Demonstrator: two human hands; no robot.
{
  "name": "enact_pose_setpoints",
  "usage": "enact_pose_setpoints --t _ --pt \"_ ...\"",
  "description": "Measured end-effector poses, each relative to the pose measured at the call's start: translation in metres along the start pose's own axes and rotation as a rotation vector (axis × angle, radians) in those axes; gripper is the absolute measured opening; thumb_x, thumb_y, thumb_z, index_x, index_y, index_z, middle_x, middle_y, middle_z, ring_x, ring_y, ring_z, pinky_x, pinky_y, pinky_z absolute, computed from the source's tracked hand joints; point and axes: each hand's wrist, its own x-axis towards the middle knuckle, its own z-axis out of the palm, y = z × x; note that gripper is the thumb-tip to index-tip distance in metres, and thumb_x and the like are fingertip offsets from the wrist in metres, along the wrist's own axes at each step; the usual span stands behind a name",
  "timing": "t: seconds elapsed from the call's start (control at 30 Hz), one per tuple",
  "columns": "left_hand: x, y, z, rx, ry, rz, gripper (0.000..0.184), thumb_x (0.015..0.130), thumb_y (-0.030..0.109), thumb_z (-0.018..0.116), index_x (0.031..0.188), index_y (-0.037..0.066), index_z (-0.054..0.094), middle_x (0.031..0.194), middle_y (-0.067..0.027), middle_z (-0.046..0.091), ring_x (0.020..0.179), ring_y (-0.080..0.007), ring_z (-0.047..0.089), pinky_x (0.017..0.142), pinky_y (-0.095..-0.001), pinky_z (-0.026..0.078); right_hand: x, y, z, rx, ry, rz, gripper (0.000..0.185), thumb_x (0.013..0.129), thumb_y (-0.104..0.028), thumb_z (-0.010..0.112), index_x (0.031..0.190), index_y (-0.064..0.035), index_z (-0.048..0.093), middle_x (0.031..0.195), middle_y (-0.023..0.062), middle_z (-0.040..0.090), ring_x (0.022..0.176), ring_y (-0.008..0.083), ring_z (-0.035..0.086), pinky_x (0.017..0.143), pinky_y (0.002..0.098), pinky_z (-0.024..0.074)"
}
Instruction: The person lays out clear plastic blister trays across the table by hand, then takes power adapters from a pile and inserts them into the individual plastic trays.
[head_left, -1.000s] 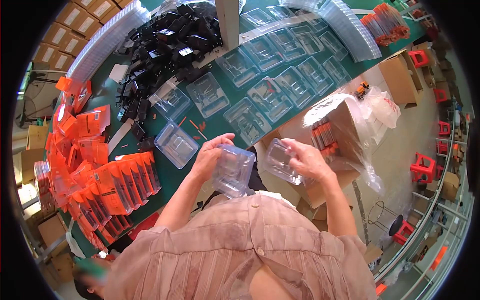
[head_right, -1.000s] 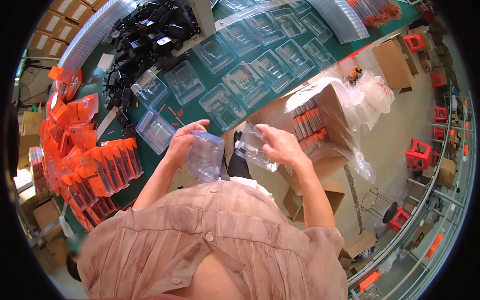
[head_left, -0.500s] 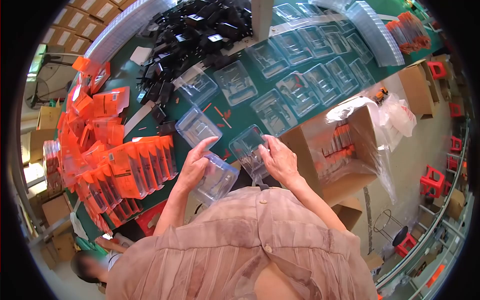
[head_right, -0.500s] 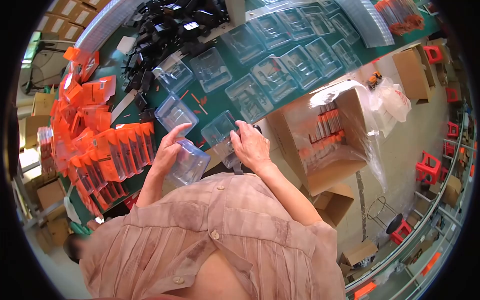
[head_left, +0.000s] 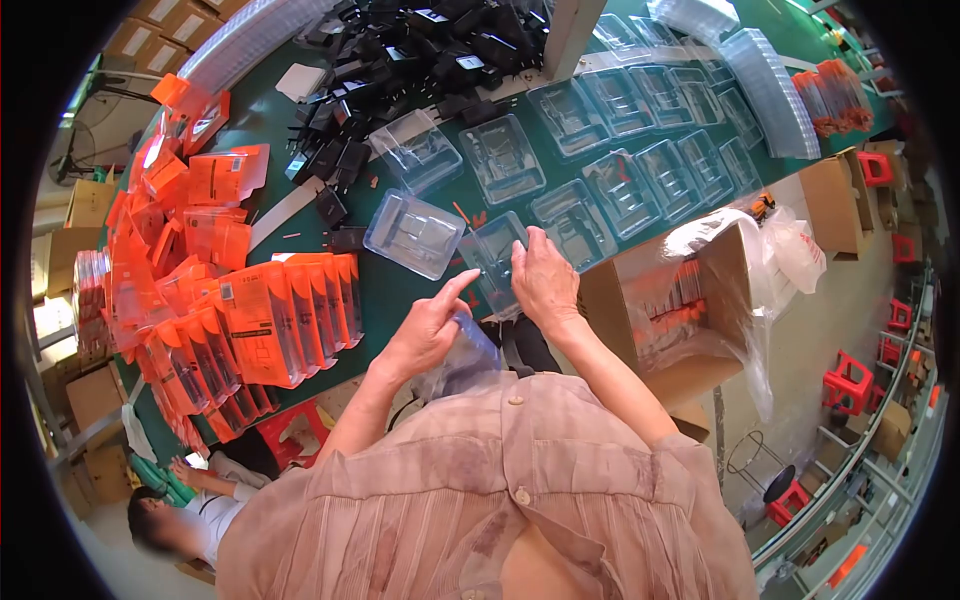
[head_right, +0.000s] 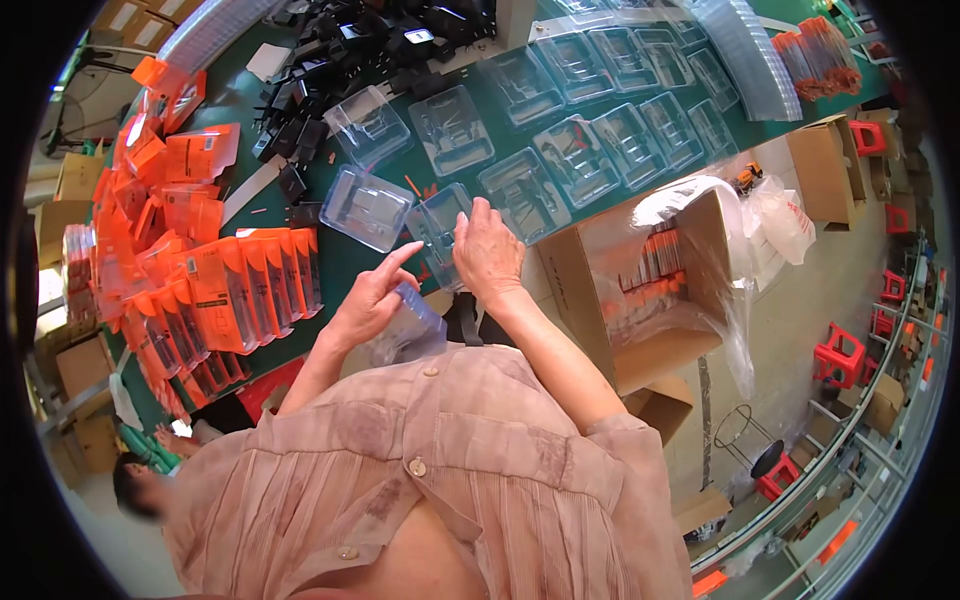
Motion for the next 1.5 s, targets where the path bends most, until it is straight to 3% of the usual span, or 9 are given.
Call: enact_pose_setpoints --t 0.2,0.37,0.5,0.63,0.87,1.0,1.13,1.37,1.5 --pt "0.012 -0.008 0.009 0.195 0.02 0.11 0.065 0.077 -0.01 0.043 0.138 0.008 0.045 0.094 -0.0165 0.065 0.087 -0.0299 0.065 0.084 -0.0342 0.05 0.002 0.003 0.018 -0.014 0.112 -0.214 0.026 0.093 -0.022 0.054 0.107 -0.0006 0.05 0.102 0.021 0.059 0.093 0.0378 0.059 0.079 0.0477 0.0487" --pt "0.012 -0.022 0.006 0.275 0.023 0.067 0.056 0.075 -0.01 0.042 0.13 0.001 0.053 0.102 -0.0188 0.065 0.094 -0.0317 0.065 0.086 -0.0356 0.05 0.001 0.007 0.005 -0.241 0.328 -0.458 0.022 0.085 -0.022 0.063 0.097 -0.0043 0.057 0.098 0.011 0.055 0.095 0.0282 0.055 0.078 0.0396 0.0458" --pt "0.015 -0.024 0.009 0.203 0.054 0.069 0.051 0.078 -0.005 0.043 0.128 0.0 0.051 0.103 -0.0208 0.064 0.094 -0.0388 0.062 0.084 -0.043 0.049 -0.006 0.022 -0.033 -0.413 0.242 -0.283 0.018 0.081 -0.02 0.064 0.092 -0.0081 0.057 0.09 0.0072 0.054 0.087 0.0243 0.057 0.069 0.0372 0.048" --pt "0.02 -0.02 0.013 0.239 0.088 0.102 0.051 0.078 -0.005 0.043 0.128 -0.001 0.051 0.102 -0.0211 0.064 0.094 -0.0394 0.062 0.084 -0.0437 0.049 -0.01 0.052 -0.02 -0.542 0.164 -0.346 0.015 0.073 -0.012 0.062 0.086 -0.011 0.056 0.082 0.0042 0.054 0.076 0.021 0.061 0.059 0.0336 0.05" --pt "0.018 -0.017 0.008 0.281 0.061 0.041 0.055 0.077 -0.009 0.042 0.131 -0.001 0.05 0.105 -0.0197 0.064 0.097 -0.0336 0.064 0.087 -0.0366 0.049 -0.048 0.08 -0.065 -0.562 -0.034 -0.257 0.017 0.077 -0.009 0.058 0.094 -0.0083 0.054 0.085 0.0045 0.055 0.074 0.0198 0.064 0.062 0.0357 0.0527" --pt "0.017 -0.011 0.006 0.313 0.059 0.048 0.053 0.077 -0.007 0.043 0.13 -0.001 0.051 0.105 -0.0206 0.064 0.096 -0.037 0.063 0.086 -0.0399 0.049 -0.06 0.11 -0.107 -0.586 0.003 -0.542 0.026 0.077 -0.007 0.059 0.103 -0.0053 0.054 0.099 0.0079 0.058 0.085 0.0212 0.064 0.07 0.0342 0.0534" --pt "0.02 -0.009 0.007 0.35 0.063 0.08 0.05 0.079 -0.004 0.044 0.129 -0.001 0.05 0.103 -0.022 0.063 0.095 -0.0401 0.061 0.083 -0.045 0.049 -0.032 0.111 -0.14 -0.555 -0.132 -0.682 0.031 0.069 -0.005 0.067 0.097 -0.0036 0.053 0.113 0.0105 0.055 0.094 0.0253 0.058 0.081 0.0359 0.0507" --pt "0.035 -0.001 0.016 0.417 0.05 0.108 0.05 0.079 -0.004 0.044 0.129 -0.003 0.049 0.113 -0.0245 0.059 0.1 -0.0432 0.058 0.086 -0.0468 0.048 0.072 0.07 -0.115 -0.744 -0.241 -1.011 0.007 0.08 -0.013 0.058 0.086 -0.0107 0.057 0.1 0.0024 0.052 0.095 0.0196 0.055 0.08 0.0351 0.0475" --pt "0.05 0.001 0.023 0.409 0.119 0.126 0.051 0.079 -0.004 0.043 0.129 -0.003 0.048 0.115 -0.0248 0.059 0.102 -0.0441 0.057 0.088 -0.0472 0.047 0.101 0.056 -0.106 -0.797 -0.404 -0.97 0.01 0.081 -0.011 0.057 0.089 -0.0096 0.061 0.107 0.0031 0.054 0.095 0.023 0.058 0.08 0.0362 0.0487"
